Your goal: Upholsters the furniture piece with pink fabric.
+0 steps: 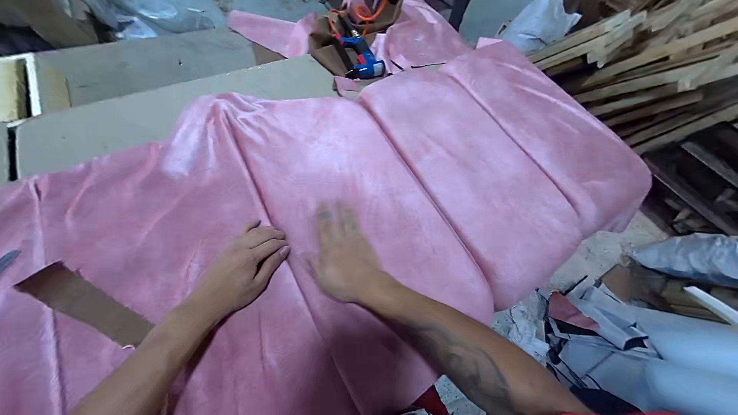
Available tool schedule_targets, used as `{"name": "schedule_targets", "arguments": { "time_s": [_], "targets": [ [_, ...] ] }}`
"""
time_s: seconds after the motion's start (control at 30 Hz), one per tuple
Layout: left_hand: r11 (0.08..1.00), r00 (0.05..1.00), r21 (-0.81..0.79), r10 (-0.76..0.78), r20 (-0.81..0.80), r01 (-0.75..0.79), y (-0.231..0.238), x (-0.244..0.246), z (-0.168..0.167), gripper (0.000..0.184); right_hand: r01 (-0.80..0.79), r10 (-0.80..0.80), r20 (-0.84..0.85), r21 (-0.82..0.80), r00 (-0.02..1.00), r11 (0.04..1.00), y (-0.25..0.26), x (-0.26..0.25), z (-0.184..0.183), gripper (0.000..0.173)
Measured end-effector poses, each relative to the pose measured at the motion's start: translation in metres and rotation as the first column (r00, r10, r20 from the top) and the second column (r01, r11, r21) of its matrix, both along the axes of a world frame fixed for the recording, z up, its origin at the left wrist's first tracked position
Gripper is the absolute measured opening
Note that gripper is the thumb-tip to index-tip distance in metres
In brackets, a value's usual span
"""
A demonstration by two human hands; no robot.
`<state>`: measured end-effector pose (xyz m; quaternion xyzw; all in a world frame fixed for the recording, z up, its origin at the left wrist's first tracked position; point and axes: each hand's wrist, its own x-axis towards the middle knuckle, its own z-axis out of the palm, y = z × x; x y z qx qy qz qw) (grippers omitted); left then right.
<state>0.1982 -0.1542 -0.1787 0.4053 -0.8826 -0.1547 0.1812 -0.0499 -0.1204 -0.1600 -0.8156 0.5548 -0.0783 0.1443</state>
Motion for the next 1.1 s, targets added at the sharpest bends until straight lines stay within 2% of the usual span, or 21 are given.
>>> {"name": "schedule_targets", "arguments": {
  "time_s": [0.07, 0.1, 0.13, 0.2, 0.27, 0.3, 0.33, 0.37, 0.4, 0.43, 0.47, 0.5, 0.53, 0.57, 0.6, 0.67, 0.8, 0.9, 0.97, 1.0, 1.1],
  "targets": [
    [0.999, 0.999, -0.022, 0.042, 0.035, -0.041, -0.004, 0.002, 0.0, 0.05, -0.232, 0.221, 0.153, 0.061, 0.963, 0.971, -0.003, 0.002, 0.011, 0.068],
    [0.998, 0.997, -0.039, 0.06, 0.051, -0.058, -0.007, 0.002, 0.001, 0.052, -0.228, 0.208, 0.222, 0.07, 0.953, 0.971, -0.004, -0.015, 0.018, 0.066],
    [0.996, 0.995, -0.053, 0.075, 0.06, -0.072, -0.009, 0.0, 0.001, 0.053, -0.117, 0.105, 0.219, 0.046, 0.97, 0.992, -0.004, -0.042, 0.021, 0.066],
    [0.992, 0.993, -0.077, 0.102, 0.059, -0.098, -0.012, 0.0, -0.003, 0.053, 0.195, -0.191, 0.063, -0.063, 0.98, 0.979, -0.006, -0.094, 0.013, 0.072],
    [0.989, 0.993, -0.095, 0.115, 0.042, -0.11, -0.014, 0.003, -0.01, 0.052, 0.275, -0.274, 0.021, -0.042, 0.961, 0.961, 0.005, -0.093, 0.002, 0.08],
    [0.99, 0.994, -0.1, 0.105, 0.039, -0.101, -0.018, 0.006, -0.014, 0.052, 0.206, -0.204, 0.086, -0.013, 0.975, 0.978, 0.022, -0.069, -0.002, 0.077],
    [0.991, 0.995, -0.091, 0.098, 0.036, -0.094, -0.017, 0.007, -0.016, 0.051, 0.043, -0.046, 0.186, 0.021, 0.981, 0.999, 0.043, -0.044, -0.005, 0.071],
    [0.993, 0.995, -0.079, 0.093, 0.035, -0.09, -0.016, 0.008, -0.015, 0.051, -0.16, 0.139, 0.303, 0.044, 0.943, 0.986, 0.053, -0.028, -0.001, 0.065],
    [0.994, 0.996, -0.071, 0.086, 0.034, -0.084, -0.018, 0.008, -0.013, 0.05, -0.32, 0.273, 0.438, 0.036, 0.856, 0.947, 0.049, -0.031, 0.006, 0.059],
    [0.995, 0.996, -0.057, 0.078, 0.039, -0.076, -0.02, 0.008, -0.01, 0.049, -0.379, 0.301, 0.574, 0.019, 0.761, 0.925, 0.038, -0.054, 0.014, 0.053],
    [0.997, 0.996, -0.04, 0.069, 0.049, -0.067, -0.021, 0.008, -0.007, 0.047, -0.3, 0.241, 0.635, -0.016, 0.734, 0.954, 0.025, -0.095, 0.021, 0.049],
    [0.998, 0.996, -0.027, 0.057, 0.062, -0.055, -0.022, 0.009, -0.005, 0.046, -0.11, 0.128, 0.584, -0.067, 0.802, 0.992, 0.01, -0.147, 0.021, 0.051],
    [0.999, 0.996, -0.017, 0.05, 0.078, -0.049, -0.023, 0.01, -0.004, 0.045, 0.102, -0.035, 0.434, -0.131, 0.9, 0.986, -0.009, -0.202, 0.015, 0.055],
    [0.999, 0.994, -0.013, 0.054, 0.095, -0.053, -0.023, 0.008, -0.002, 0.044, 0.277, -0.235, 0.227, -0.173, 0.945, 0.945, -0.031, -0.254, 0.007, 0.066],
    [0.998, 0.992, -0.014, 0.061, 0.111, -0.059, -0.022, 0.006, -0.002, 0.043, 0.394, -0.389, 0.065, -0.183, 0.919, 0.901, -0.056, -0.296, -0.001, 0.081],
    [0.997, 0.988, -0.025, 0.073, 0.135, -0.07, -0.021, 0.003, -0.002, 0.043, 0.519, -0.535, -0.069, -0.171, 0.842, 0.838, -0.105, -0.331, -0.013, 0.1],
    [0.996, 0.979, -0.037, 0.082, 0.185, -0.077, -0.017, 0.005, -0.001, 0.043, 0.487, -0.491, 0.018, -0.16, 0.871, 0.859, -0.194, -0.259, -0.022, 0.096],
    [0.997, 0.974, -0.018, 0.078, 0.211, -0.075, -0.012, 0.001, 0.004, 0.043, 0.254, -0.248, 0.059, -0.118, 0.967, 0.96, -0.228, -0.207, -0.014, 0.085],
    [0.996, 0.972, -0.012, 0.088, 0.219, -0.088, -0.012, -0.005, 0.008, 0.043, 0.092, -0.087, 0.085, -0.06, 0.993, 0.994, -0.206, -0.202, 0.009, 0.076],
    [0.995, 0.971, -0.006, 0.096, 0.218, -0.098, -0.011, -0.006, 0.009, 0.043, 0.099, -0.098, 0.078, -0.006, 0.992, 0.995, -0.181, -0.208, 0.023, 0.078],
    [0.994, 0.974, -0.018, 0.111, 0.198, -0.11, -0.013, -0.004, 0.004, 0.042, 0.293, -0.293, 0.01, -0.049, 0.956, 0.955, -0.135, -0.244, 0.005, 0.093]
  ]
}}
